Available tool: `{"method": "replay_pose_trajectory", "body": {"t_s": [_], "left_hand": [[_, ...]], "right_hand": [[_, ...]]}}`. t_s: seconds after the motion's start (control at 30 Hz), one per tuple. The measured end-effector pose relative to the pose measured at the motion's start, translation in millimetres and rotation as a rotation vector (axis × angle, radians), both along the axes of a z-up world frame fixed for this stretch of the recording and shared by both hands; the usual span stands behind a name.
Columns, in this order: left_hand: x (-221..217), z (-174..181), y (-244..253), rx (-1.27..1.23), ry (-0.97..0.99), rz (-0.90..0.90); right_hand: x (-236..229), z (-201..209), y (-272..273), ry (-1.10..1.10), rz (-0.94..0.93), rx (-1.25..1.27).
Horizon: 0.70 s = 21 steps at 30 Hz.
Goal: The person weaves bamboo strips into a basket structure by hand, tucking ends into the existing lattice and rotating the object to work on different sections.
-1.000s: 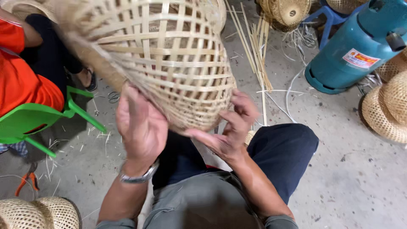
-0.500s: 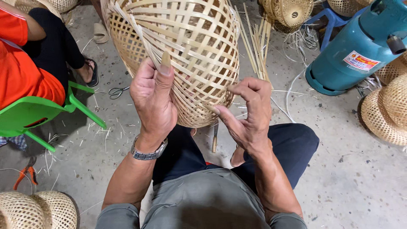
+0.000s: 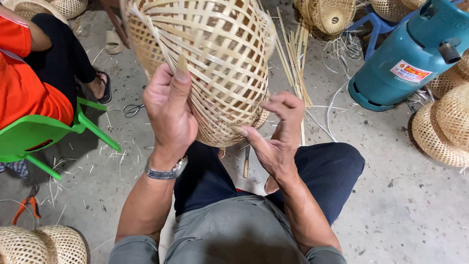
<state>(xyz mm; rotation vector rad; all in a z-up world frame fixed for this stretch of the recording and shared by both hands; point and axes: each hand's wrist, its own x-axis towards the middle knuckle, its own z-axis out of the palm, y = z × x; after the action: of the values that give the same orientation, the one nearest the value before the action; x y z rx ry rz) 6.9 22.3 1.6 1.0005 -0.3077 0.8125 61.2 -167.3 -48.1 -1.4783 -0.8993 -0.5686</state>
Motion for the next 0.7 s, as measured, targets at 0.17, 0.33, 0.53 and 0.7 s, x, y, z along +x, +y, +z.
{"method": "replay_pose_trajectory", "body": {"t_s": [0.17,0.33,0.53,0.7], "left_hand": [[2,6,15,-0.056,0.059,-0.077],[4,10,12,-0.082,0.073,-0.124],[7,4,12,-0.064,0.042,-0.116],[8,-3,14,-0.056,0.029,-0.087]], "right_hand": [[4,5,-9,0.04,0.008,-0.07],[5,21,-10,-0.011,0.025,-0.125],[1,26,-8,0.006,0.061,-0.127],[1,22,-1,0.01,0.091,-0.073]]}}
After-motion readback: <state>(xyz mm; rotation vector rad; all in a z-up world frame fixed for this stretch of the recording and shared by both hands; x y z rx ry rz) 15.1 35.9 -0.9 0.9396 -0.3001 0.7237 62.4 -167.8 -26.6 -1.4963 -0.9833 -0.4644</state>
